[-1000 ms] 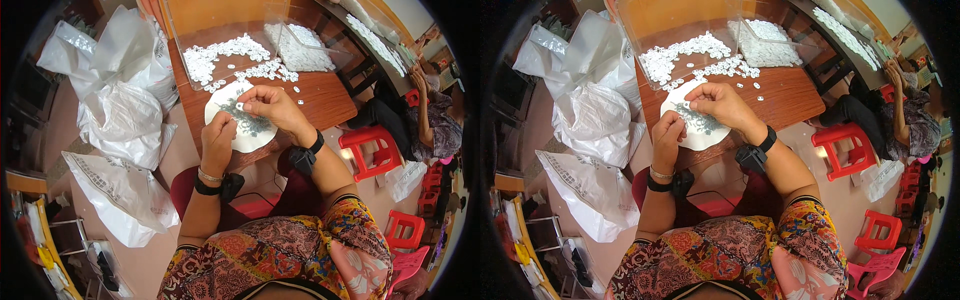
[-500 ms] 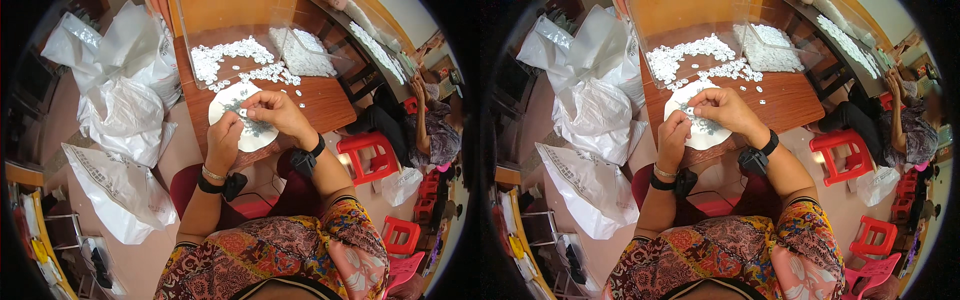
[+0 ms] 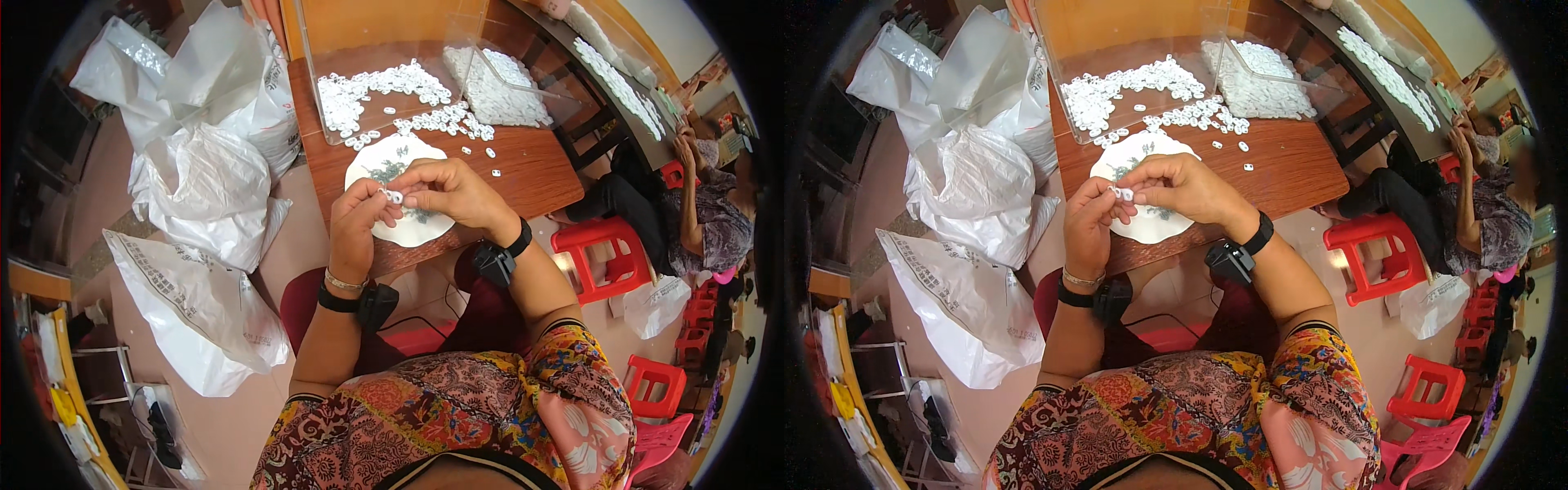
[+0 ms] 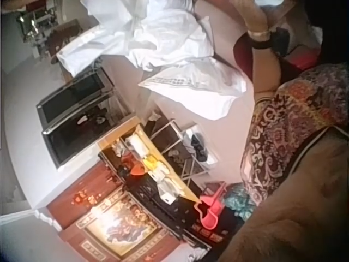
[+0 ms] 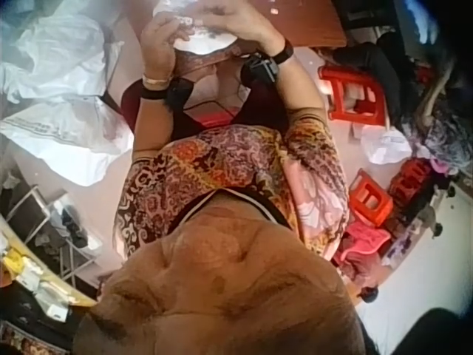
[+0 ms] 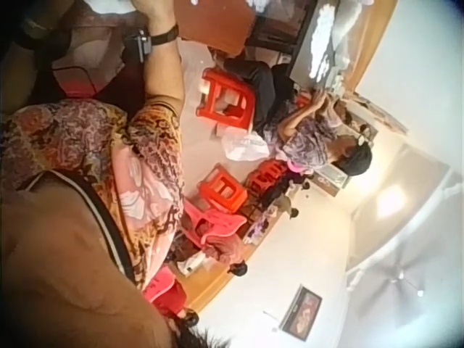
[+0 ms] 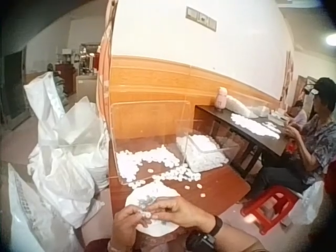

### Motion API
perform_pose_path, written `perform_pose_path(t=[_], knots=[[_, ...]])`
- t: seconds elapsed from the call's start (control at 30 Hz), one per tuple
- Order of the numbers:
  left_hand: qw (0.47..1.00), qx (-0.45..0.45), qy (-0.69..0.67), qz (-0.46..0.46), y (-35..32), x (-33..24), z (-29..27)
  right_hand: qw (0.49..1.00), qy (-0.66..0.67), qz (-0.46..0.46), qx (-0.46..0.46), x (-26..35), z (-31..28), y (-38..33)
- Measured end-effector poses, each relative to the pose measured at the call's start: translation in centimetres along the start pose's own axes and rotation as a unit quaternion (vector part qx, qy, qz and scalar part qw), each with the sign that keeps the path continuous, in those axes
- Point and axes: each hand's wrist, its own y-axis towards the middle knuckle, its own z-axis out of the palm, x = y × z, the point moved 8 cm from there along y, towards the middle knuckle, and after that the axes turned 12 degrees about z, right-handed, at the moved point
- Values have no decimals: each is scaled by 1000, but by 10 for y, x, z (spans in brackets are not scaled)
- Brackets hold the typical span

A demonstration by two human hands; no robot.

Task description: Assembling or sorting small white plastic components on a table in a workshop setting.

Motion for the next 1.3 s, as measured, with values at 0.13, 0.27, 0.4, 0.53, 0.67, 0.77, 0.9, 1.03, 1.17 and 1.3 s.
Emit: perform_pose_path(t=[0.13, 0.27, 0.4, 0.53, 0.67, 0.77, 0.9, 1.03, 1.17, 1.3], knots=[[999, -4, -42, -9, 0, 1, -1, 1000, 6, 2, 16, 1, 1, 0], [999, -1, -49, -15, -2, 1, 1, 999, -43, -32, -1, 5, 0, 0], [998, -1, -56, -31, -3, 2, 6, 997, -42, -65, -26, 7, -3, 0], [997, 0, -68, -28, -5, 3, 11, 998, 52, -21, -33, -2, -3, 1], [999, -4, 27, -30, -5, 5, 4, 996, 50, 10, -69, -9, -15, 5], [990, -10, 141, -14, -6, 2, 1, 995, 59, 28, -80, -13, -18, 6], [978, -19, 208, 13, -6, 2, 2, 994, 50, 50, -77, -14, -17, 4], [976, -17, 218, 16, -5, 2, 2, 994, 47, 50, -83, -13, -17, 2], [970, -7, 241, 21, -6, 1, 2, 995, 47, 50, -79, -13, -16, 2], [972, 1, 236, 20, -6, 2, 3, 994, 47, 54, -80, -13, -17, 1]])
